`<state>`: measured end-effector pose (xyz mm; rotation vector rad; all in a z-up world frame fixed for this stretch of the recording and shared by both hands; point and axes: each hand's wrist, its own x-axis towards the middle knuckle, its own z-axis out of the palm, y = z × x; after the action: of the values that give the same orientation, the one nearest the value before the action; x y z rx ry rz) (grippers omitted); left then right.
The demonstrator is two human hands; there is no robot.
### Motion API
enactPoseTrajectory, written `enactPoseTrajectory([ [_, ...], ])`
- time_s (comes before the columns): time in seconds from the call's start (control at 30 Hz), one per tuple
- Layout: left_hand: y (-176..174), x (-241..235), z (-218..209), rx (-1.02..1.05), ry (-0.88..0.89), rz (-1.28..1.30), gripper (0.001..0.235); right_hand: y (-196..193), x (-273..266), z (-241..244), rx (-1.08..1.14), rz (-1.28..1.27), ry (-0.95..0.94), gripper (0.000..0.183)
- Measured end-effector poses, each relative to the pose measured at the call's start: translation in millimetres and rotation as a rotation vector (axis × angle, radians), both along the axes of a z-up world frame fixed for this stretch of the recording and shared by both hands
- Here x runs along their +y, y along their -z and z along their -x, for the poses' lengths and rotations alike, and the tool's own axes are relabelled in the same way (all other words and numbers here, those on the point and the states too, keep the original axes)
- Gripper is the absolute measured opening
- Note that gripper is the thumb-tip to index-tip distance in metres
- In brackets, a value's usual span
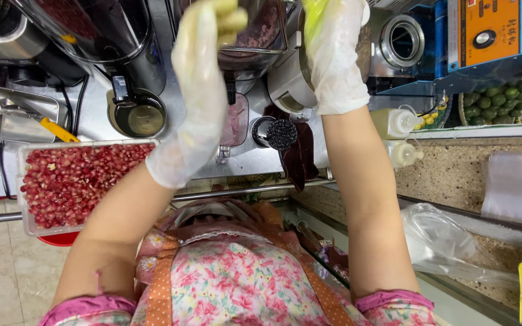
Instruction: The person prepares a fruit drink by adding ice and pomegranate seeds into a plastic cup. They use a scoop to transfer ice from a red cooler and a small plastic scoop to add pomegranate seeds from a container. The person also operates a juice dispenser to add liquid to the cup.
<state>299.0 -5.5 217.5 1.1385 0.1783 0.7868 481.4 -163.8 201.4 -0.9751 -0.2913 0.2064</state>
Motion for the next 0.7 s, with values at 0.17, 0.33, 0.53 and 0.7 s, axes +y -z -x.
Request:
enactPoseTrajectory([
  [0.17, 138, -38, 95, 0.523, 0.336, 0.491, 0.041, -21, 1, 17, 0.006, -0.09, -0.028, 0.03],
  [0.33, 257, -80, 122, 0.834, 0.437, 0.67, 0.037, -27, -1, 70, 0.086, -0.043, -0.014, 0.046],
  [0.53, 301, -98, 105, 0.842, 0.441, 0.695, 0.038, -20, 4, 139, 0.161, -0.029, -0.033, 0.049],
  [0.7, 243, -47, 153, 0.674, 0.422, 0.302, 0.031, 38, 6, 224, 0.162, 0.158, -0.015, 0.037],
])
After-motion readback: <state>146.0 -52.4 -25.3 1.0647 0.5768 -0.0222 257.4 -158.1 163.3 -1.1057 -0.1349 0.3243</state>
